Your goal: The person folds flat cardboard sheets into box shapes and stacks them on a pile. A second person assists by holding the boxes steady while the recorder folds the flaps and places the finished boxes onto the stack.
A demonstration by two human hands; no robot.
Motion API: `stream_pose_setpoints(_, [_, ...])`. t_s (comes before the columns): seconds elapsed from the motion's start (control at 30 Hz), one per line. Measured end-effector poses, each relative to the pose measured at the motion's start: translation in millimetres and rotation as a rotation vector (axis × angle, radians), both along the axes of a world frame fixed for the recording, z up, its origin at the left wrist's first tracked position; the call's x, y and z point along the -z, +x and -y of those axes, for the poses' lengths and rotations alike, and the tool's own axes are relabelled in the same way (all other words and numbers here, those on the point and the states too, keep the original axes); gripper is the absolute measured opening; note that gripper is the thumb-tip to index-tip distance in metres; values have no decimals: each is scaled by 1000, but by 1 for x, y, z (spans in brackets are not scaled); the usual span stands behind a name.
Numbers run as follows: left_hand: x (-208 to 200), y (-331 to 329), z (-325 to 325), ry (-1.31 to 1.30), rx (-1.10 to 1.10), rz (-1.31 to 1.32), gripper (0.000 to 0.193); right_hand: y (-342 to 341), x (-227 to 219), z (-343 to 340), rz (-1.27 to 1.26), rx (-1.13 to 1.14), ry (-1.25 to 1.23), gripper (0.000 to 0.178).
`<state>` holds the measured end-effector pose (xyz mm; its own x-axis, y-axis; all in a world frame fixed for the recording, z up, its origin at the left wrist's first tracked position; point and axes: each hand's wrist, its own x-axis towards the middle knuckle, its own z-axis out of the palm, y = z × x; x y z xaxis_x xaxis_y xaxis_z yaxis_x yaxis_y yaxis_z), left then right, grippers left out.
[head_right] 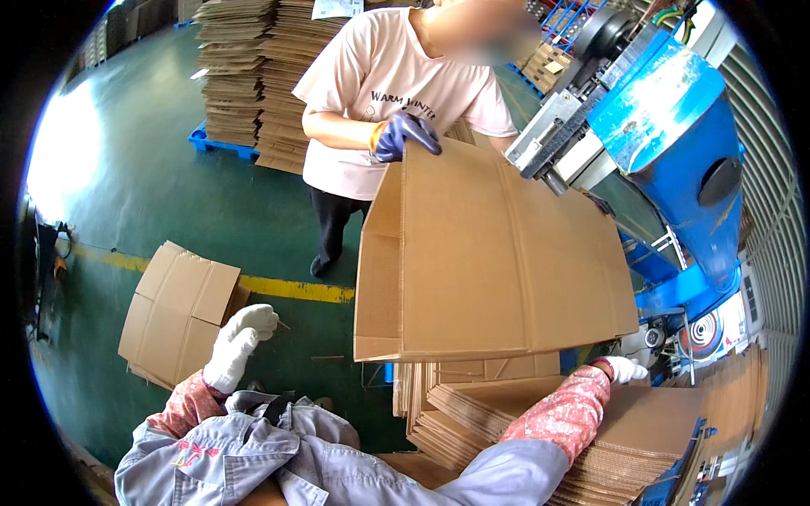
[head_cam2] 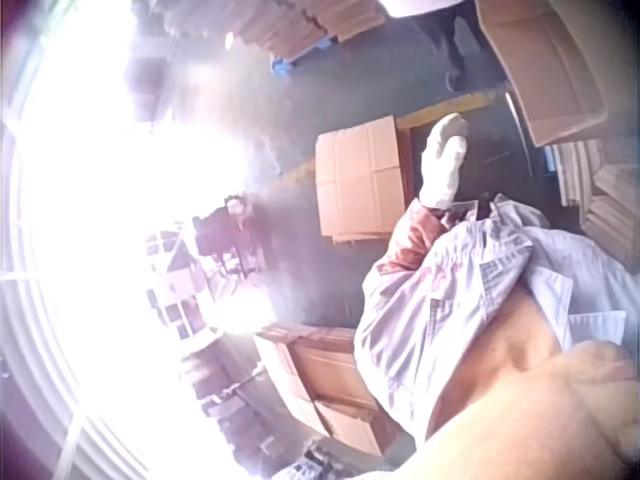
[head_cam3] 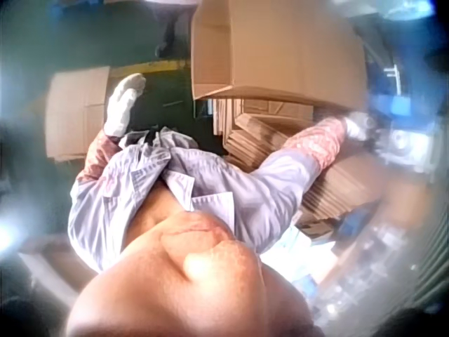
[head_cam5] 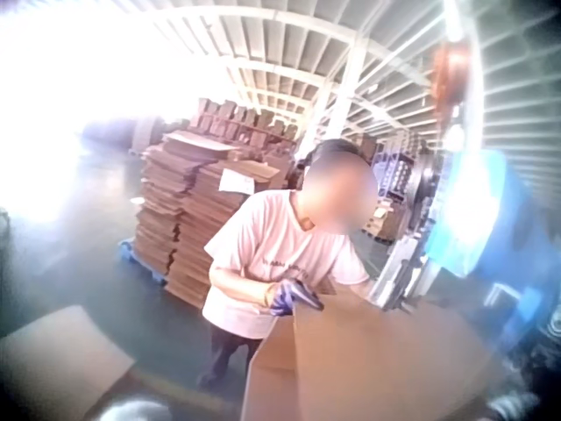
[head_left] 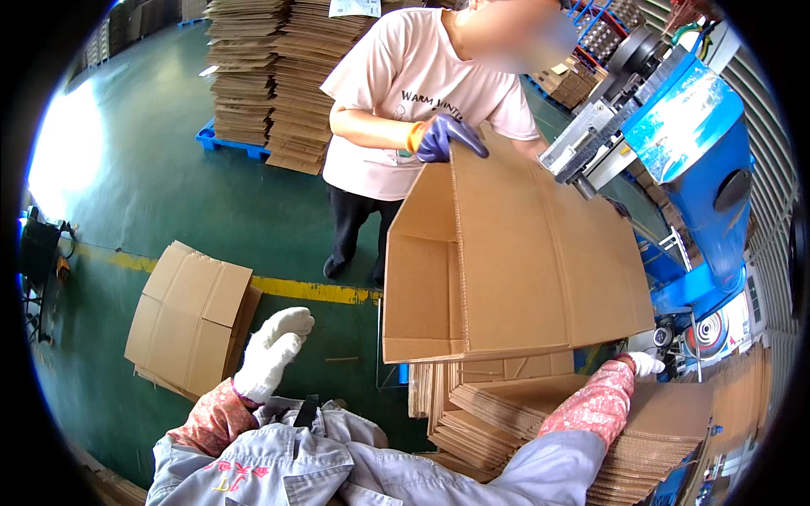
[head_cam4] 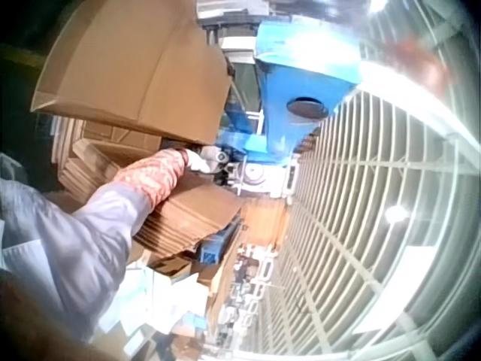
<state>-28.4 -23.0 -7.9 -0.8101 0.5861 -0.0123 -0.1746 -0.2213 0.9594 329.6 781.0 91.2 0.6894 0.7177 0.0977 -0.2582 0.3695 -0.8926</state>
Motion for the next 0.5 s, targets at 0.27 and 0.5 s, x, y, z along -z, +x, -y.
stream_pose_setpoints(0.27, [-7, -8, 31, -30, -54, -43, 89, -39, -11, 81, -99, -206, -46, 94])
stream_pose_setpoints(0.5, [-32, -21, 57, -197, 123, -404, 100, -102, 4, 178, -263, -693, -67, 103])
